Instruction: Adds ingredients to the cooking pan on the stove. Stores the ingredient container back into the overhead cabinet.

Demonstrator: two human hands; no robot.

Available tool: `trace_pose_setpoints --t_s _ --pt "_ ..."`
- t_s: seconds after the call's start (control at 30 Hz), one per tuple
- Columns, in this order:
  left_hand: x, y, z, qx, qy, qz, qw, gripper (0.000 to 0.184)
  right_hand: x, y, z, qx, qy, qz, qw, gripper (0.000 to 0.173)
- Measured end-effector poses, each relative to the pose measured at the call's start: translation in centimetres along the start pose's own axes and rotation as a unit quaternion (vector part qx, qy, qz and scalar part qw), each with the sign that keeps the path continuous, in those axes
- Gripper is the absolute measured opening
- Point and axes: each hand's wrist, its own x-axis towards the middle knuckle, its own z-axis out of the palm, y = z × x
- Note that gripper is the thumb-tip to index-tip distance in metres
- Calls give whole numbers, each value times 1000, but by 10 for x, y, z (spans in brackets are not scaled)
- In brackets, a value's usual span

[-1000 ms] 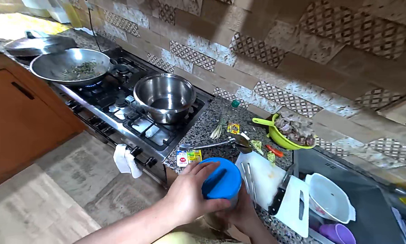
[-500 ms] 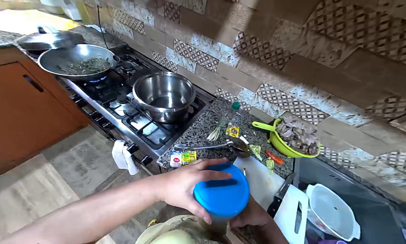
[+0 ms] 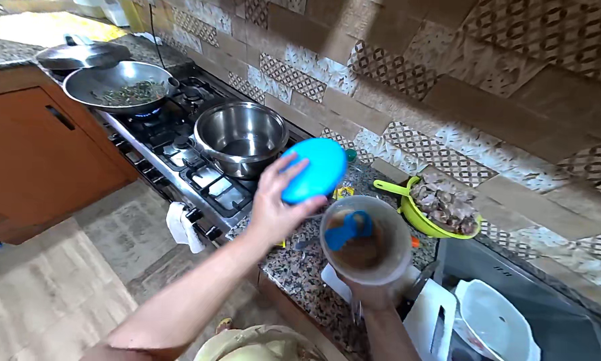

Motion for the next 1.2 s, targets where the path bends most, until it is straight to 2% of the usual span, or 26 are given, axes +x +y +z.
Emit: trace_pose_setpoints --t_s 0.07,0.13,0.2,0.33,0.4,0.43,0.5,0.53,0.6,0.63,0.7,0.73,0.77,0.83,0.9,0.93,1.03,1.13,1.2 --pt "22 -50 1 120 -68 -91 986 68 5 5 -12 11 -5 -22 1000 126" --pt "29 -99 13 225 -175 -152 946 72 11 4 -15 25 -4 -26 999 126" --pt "27 -131 30 308 -260 -180 897 75 17 5 -12 31 -18 -37 999 124" --pt "21 -155 49 343 -360 -198 844 69 19 5 9 46 -48 -69 995 117" --pt "26 -147 40 294 -379 -221 849 64 15 -1 24 72 -57 -46 995 117" --pt "28 -137 29 254 -351 -210 876 58 15 -7 31 73 -66 -28 995 118" --pt "27 -105 -11 147 -200 -123 961 38 19 -20 46 40 -93 -2 995 122" --pt "26 -81 -39 99 -124 -66 985 28 22 -23 57 16 -89 -19 996 122" --pt "17 -38 -99 52 -28 72 996 21 29 -28 92 -19 -54 -98 994 117" --pt "11 -21 -126 61 -22 150 987 21 33 -37 114 -28 -35 -125 991 115" --pt "-1 0 -171 175 -96 249 948 25 29 -63 161 -34 -23 -133 990 115" --pt "0 6 -192 258 -161 261 916 24 23 -74 187 -36 -25 -119 992 118" --pt "6 11 -212 326 -240 239 883 20 15 -85 213 -40 -27 -100 994 120" --pt "25 19 -250 424 -393 142 804 14 -2 -104 264 -19 -31 -62 997 120" --pt "44 19 -283 475 -493 70 726 18 -13 -118 313 17 -42 -40 998 116" --pt "49 15 -298 478 -527 43 701 20 -18 -121 334 27 -53 -41 997 116" --pt "60 -5 -330 449 -576 -21 683 22 -25 -123 379 11 -97 -58 993 121" --pt "67 -32 -354 426 -556 -37 713 34 -22 -129 414 45 -106 -71 991 122" --pt "71 -47 -370 430 -535 -16 727 40 -18 -128 434 72 -108 -65 989 122"
